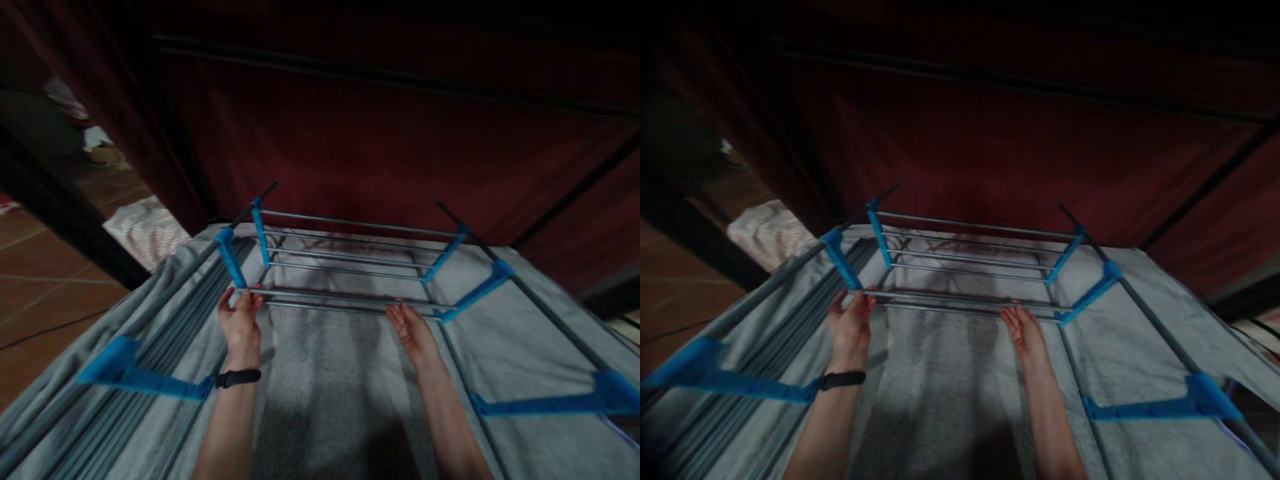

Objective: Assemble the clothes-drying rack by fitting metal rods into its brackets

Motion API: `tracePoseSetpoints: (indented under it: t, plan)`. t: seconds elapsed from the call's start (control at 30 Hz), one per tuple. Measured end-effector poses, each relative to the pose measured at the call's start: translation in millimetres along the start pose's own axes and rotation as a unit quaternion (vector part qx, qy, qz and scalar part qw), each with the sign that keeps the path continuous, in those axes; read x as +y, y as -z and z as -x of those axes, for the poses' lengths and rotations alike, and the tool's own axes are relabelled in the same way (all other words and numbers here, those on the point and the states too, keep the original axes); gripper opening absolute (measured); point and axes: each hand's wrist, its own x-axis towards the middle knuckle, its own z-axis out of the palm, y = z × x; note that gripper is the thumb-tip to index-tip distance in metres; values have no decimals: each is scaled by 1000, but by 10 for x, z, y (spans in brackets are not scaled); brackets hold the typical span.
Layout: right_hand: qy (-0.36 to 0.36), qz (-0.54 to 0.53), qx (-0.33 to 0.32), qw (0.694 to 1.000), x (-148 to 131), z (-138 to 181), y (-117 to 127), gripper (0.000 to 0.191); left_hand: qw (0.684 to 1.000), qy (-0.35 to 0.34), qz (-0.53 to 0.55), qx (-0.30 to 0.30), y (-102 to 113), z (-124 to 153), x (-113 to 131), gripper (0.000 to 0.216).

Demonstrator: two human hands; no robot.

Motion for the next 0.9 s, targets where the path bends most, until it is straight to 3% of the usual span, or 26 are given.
tracePoseSetpoints:
  t: [0.4,0.57,0.9]
  plan:
    - [26,-45,73,996,-225,-65,37,20,996,-16,-89,5,-8,-56,-6,26]
    - [21,-56,72,996,-214,-85,36,19,999,1,-41,-27,25,-39,30,30]
    - [13,-49,80,995,-241,-63,7,15,1000,4,-11,-5,2,-65,7,31]
